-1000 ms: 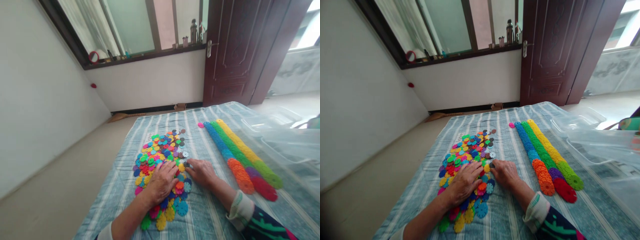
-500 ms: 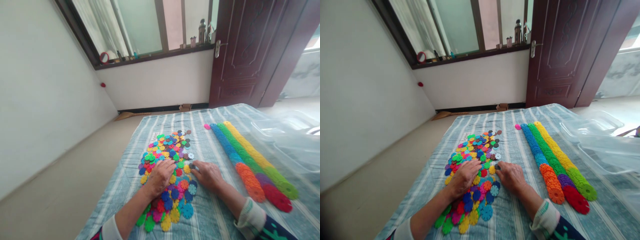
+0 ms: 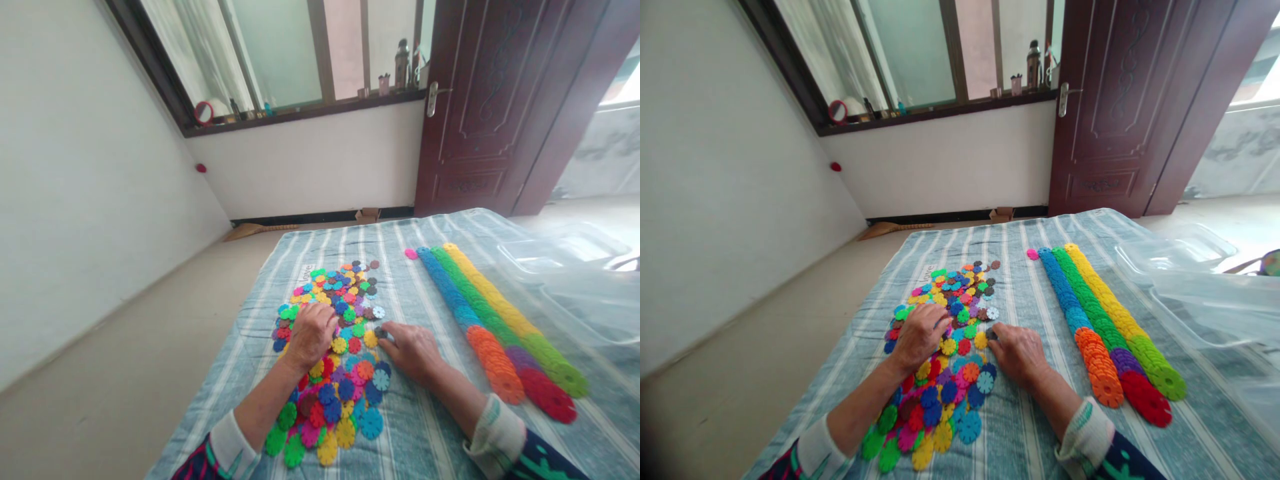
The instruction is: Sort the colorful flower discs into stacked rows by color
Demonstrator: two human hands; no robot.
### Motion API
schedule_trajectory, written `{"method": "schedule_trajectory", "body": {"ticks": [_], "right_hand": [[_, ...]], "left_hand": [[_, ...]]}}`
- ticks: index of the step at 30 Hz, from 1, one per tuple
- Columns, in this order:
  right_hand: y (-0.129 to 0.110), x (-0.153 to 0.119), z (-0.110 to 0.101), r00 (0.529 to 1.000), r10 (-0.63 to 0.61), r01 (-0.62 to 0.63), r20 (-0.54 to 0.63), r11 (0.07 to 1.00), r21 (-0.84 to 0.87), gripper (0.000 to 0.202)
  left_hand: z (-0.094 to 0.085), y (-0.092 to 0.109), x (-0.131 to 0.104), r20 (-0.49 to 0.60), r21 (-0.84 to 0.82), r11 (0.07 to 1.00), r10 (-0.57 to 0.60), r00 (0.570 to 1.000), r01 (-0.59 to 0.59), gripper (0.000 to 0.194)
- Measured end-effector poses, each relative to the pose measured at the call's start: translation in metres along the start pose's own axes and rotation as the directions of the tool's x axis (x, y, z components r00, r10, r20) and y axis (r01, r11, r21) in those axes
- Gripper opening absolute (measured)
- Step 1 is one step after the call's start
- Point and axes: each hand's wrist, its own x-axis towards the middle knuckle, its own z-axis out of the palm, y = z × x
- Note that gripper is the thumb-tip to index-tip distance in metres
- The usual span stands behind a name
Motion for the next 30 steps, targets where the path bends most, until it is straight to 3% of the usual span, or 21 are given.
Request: {"method": "schedule_trajectory", "body": {"ticks": [2,6,12,19,30], "right_hand": [[0.000,0.000,0.000,1.000,-0.001,0.001,-0.003,1.000,-0.001,0.020],[0.000,-0.001,-0.002,1.000,-0.005,0.005,0.002,1.000,-0.001,0.020],[0.001,0.001,0.000,1.000,-0.003,0.003,0.010,1.000,0.005,0.023],[-0.001,0.001,-0.002,1.000,0.000,0.000,0.002,1.000,0.013,0.021],[0.001,0.001,-0.001,1.000,-0.001,0.001,-0.014,1.000,0.007,0.021]], "left_hand": [[-0.001,0.001,0.011,0.072,-0.026,0.999,0.035,0.997,-0.033,0.022],[-0.002,0.006,0.031,0.216,-0.004,0.999,0.054,0.975,-0.055,0.043],[-0.009,0.006,0.048,0.346,0.100,0.995,-0.033,0.937,-0.002,0.034],[-0.014,-0.002,0.048,0.354,0.056,0.998,-0.036,0.934,0.017,0.020],[-0.015,-0.002,0.048,0.389,0.022,1.000,-0.025,0.921,0.017,0.021]]}}
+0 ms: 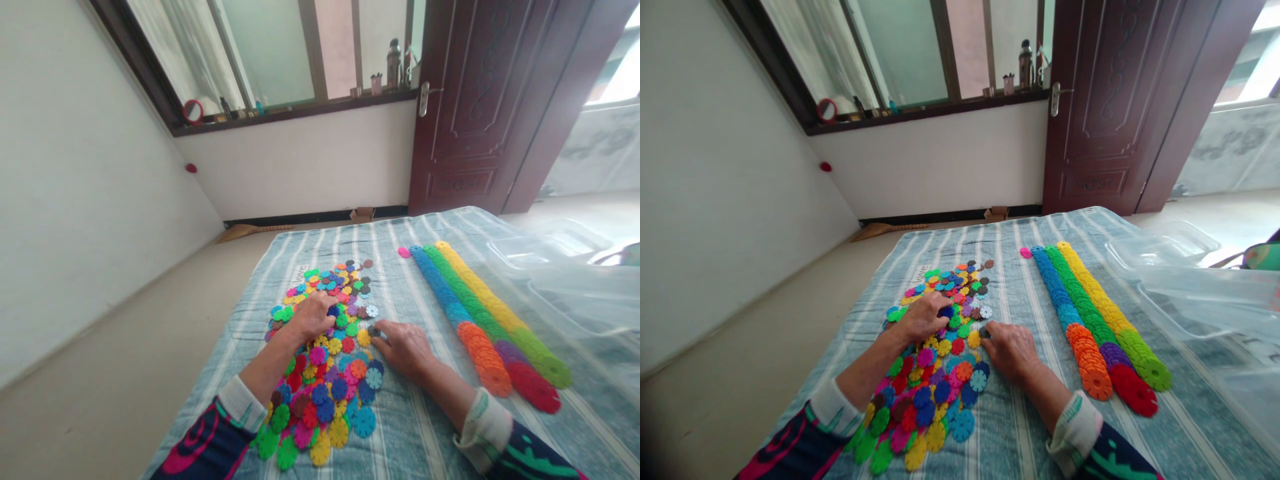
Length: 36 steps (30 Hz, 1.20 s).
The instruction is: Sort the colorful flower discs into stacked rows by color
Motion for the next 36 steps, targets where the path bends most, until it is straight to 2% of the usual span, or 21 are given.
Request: {"method": "schedule_trajectory", "body": {"ticks": [4,9,14,18,22,26,31,36], "right_hand": [[0.000,0.000,0.001,1.000,0.002,-0.002,-0.010,1.000,-0.011,0.021],[0.000,-0.001,0.001,1.000,-0.008,0.008,-0.014,1.000,-0.006,0.020],[0.000,-0.002,0.001,1.000,-0.012,0.012,-0.005,1.000,-0.016,0.020],[0.003,-0.002,0.003,1.000,-0.016,0.016,0.003,1.000,-0.018,0.020],[0.004,-0.002,0.005,1.000,-0.017,0.017,0.004,0.999,-0.033,0.021],[0.004,-0.003,0.005,1.000,-0.015,0.016,0.003,0.999,-0.030,0.021],[0.005,-0.005,0.008,1.000,-0.011,0.010,-0.024,0.999,-0.042,0.022],[0.008,-0.004,0.011,0.999,-0.032,0.031,-0.038,0.999,-0.034,0.024]], "left_hand": [[-0.001,0.003,0.004,0.046,-0.006,1.000,-0.014,0.999,0.014,0.015],[-0.004,-0.001,0.008,0.049,-0.057,0.998,-0.033,0.998,0.036,0.014],[-0.021,-0.023,0.005,-0.020,-0.143,0.985,-0.097,0.995,0.093,0.017],[-0.032,-0.039,-0.012,-0.036,-0.206,0.969,-0.145,0.989,0.134,0.022],[-0.025,-0.043,-0.039,0.010,-0.235,0.961,-0.145,0.989,0.144,0.015],[-0.008,-0.037,-0.053,-0.020,-0.316,0.938,-0.157,0.987,0.142,0.006],[0.007,-0.027,-0.030,-0.084,-0.499,0.858,-0.188,0.979,0.123,0.007],[-0.002,-0.039,-0.013,-0.144,-0.577,0.806,-0.264,0.954,0.136,0.020]]}}
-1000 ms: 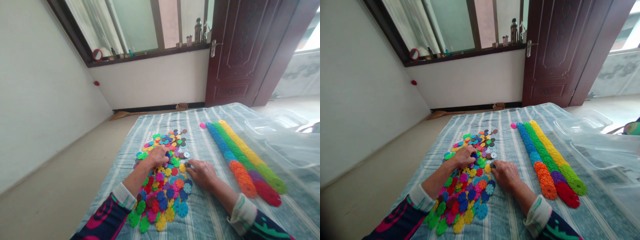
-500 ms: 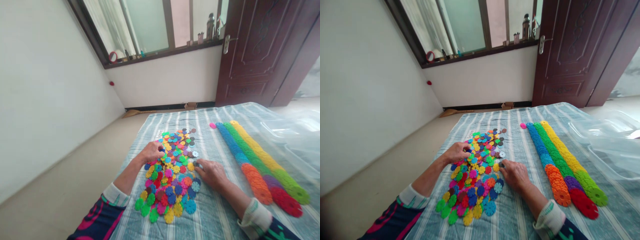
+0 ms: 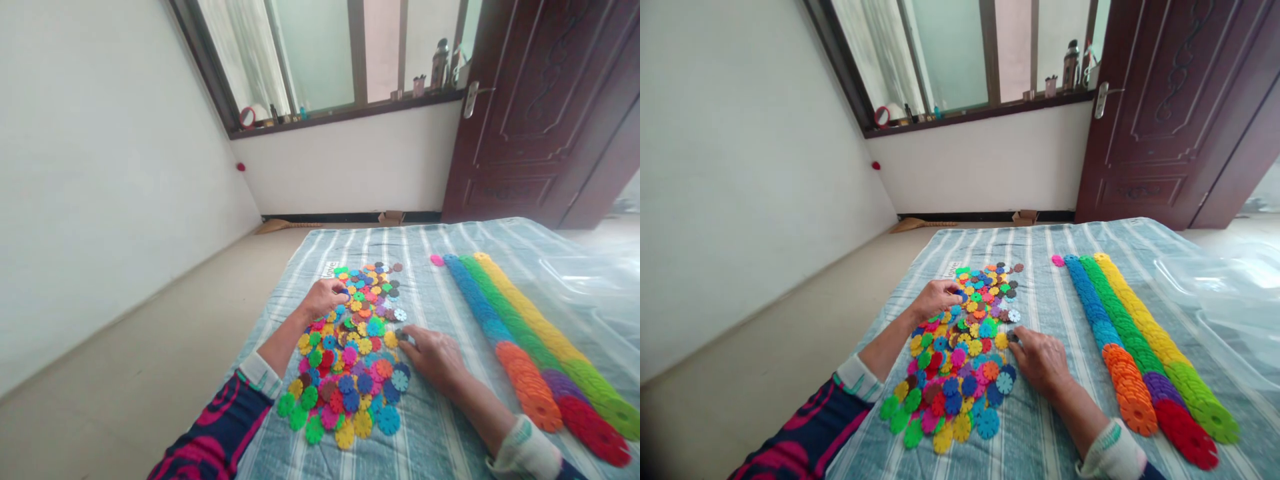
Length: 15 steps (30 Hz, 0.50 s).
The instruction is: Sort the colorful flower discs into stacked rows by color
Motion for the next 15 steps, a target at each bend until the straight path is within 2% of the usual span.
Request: {"method": "schedule_trajectory", "body": {"ticks": [3,6,15], "right_hand": [[0.001,0.000,0.002,1.000,0.006,-0.006,-0.009,1.000,-0.001,0.024],[0.000,0.000,0.003,0.998,-0.018,0.019,-0.064,1.000,0.017,0.024],[-0.004,-0.001,0.010,0.946,-0.168,0.194,-0.276,0.978,0.072,0.027]], "left_hand": [[-0.011,0.000,-0.004,-0.019,-0.029,1.000,-0.008,1.000,0.008,0.021],[-0.013,0.006,-0.016,0.022,-0.026,1.000,0.015,1.000,-0.014,0.019],[0.017,0.048,-0.037,0.142,0.114,0.975,0.176,0.974,-0.193,0.012]]}}
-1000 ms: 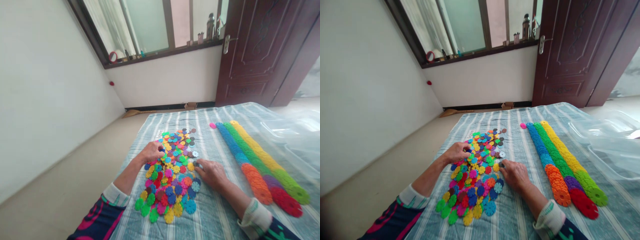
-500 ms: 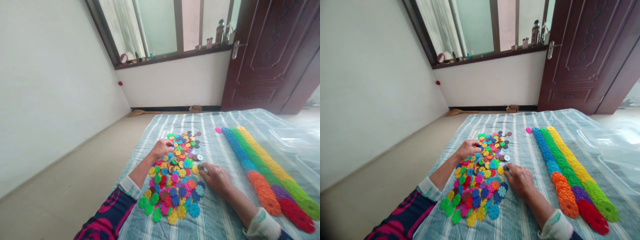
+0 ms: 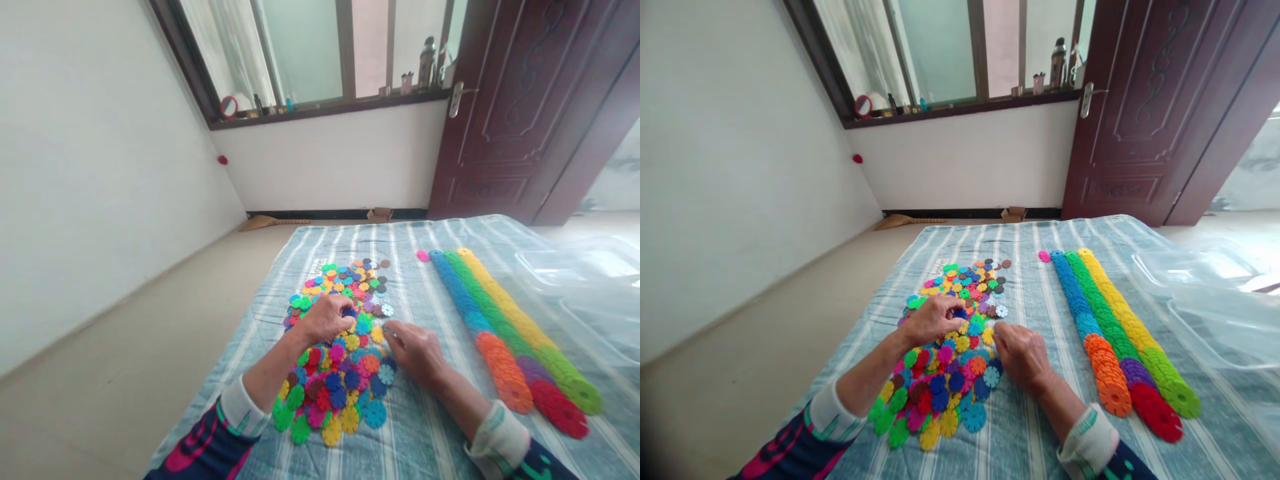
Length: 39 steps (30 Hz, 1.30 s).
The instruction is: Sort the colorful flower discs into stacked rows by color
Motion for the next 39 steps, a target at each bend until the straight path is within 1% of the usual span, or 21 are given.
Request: {"method": "schedule_trajectory", "body": {"ticks": [3,6,9,13,17,20,24,27,29,31,33,36,37,39], "right_hand": [[-0.001,0.000,0.002,0.997,-0.064,0.066,-0.053,0.997,0.043,0.024],[-0.001,-0.001,0.004,0.994,-0.100,0.102,-0.035,0.992,0.069,0.023],[0.000,-0.001,0.004,0.996,-0.088,0.088,-0.009,0.994,0.067,0.021],[0.000,0.000,0.000,0.998,-0.070,0.070,-0.002,0.996,0.049,0.020],[-0.006,0.006,-0.008,0.998,-0.064,0.064,-0.003,0.998,0.011,0.022],[-0.016,0.018,-0.011,0.997,-0.049,0.050,0.064,0.999,-0.008,0.018],[-0.031,0.034,-0.006,0.976,-0.068,0.084,0.205,0.994,-0.069,0.019],[-0.038,0.040,0.000,0.961,-0.060,0.098,0.270,0.986,-0.132,0.017],[-0.039,0.040,0.004,0.960,-0.056,0.098,0.276,0.985,-0.141,0.016],[-0.037,0.038,0.006,0.964,-0.060,0.096,0.261,0.987,-0.127,0.015],[-0.034,0.036,0.007,0.969,-0.065,0.090,0.236,0.991,-0.097,0.012],[-0.027,0.034,0.008,0.981,-0.064,0.068,0.182,0.998,-0.016,0.007],[-0.025,0.034,0.008,0.985,-0.059,0.057,0.162,0.998,0.020,0.006],[-0.019,0.034,0.009,0.991,-0.045,0.031,0.128,0.993,0.114,0.006]], "left_hand": [[0.009,0.008,0.000,0.038,-0.021,0.999,0.032,0.999,-0.031,0.010],[0.018,0.010,0.000,0.056,-0.016,0.999,0.048,0.997,-0.047,0.007],[0.020,0.005,0.001,0.035,0.051,0.997,0.050,0.998,-0.052,0.006],[0.011,-0.011,0.000,-0.039,0.150,0.989,0.009,0.999,-0.003,0.010],[-0.001,-0.032,-0.005,-0.095,0.145,0.988,-0.047,0.994,0.061,0.015],[-0.009,-0.047,-0.008,-0.121,0.105,0.987,-0.108,0.987,0.121,0.017],[-0.015,-0.065,-0.011,-0.131,0.104,0.968,-0.214,0.968,0.228,0.024],[-0.017,-0.072,-0.015,-0.142,0.127,0.957,-0.244,0.959,0.262,0.033],[-0.017,-0.073,-0.019,-0.172,0.166,0.948,-0.244,0.954,0.272,0.038],[-0.017,-0.070,-0.023,-0.201,0.229,0.929,-0.248,0.948,0.292,0.036],[-0.018,-0.064,-0.026,-0.179,0.275,0.923,-0.227,0.957,0.271,0.028],[-0.019,-0.052,-0.031,-0.032,0.257,0.953,-0.159,0.987,0.161,0.015],[-0.019,-0.048,-0.033,0.017,0.247,0.959,-0.149,0.989,0.140,0.013],[-0.019,-0.043,-0.037,0.082,0.250,0.957,-0.169,0.982,0.144,0.011]]}}
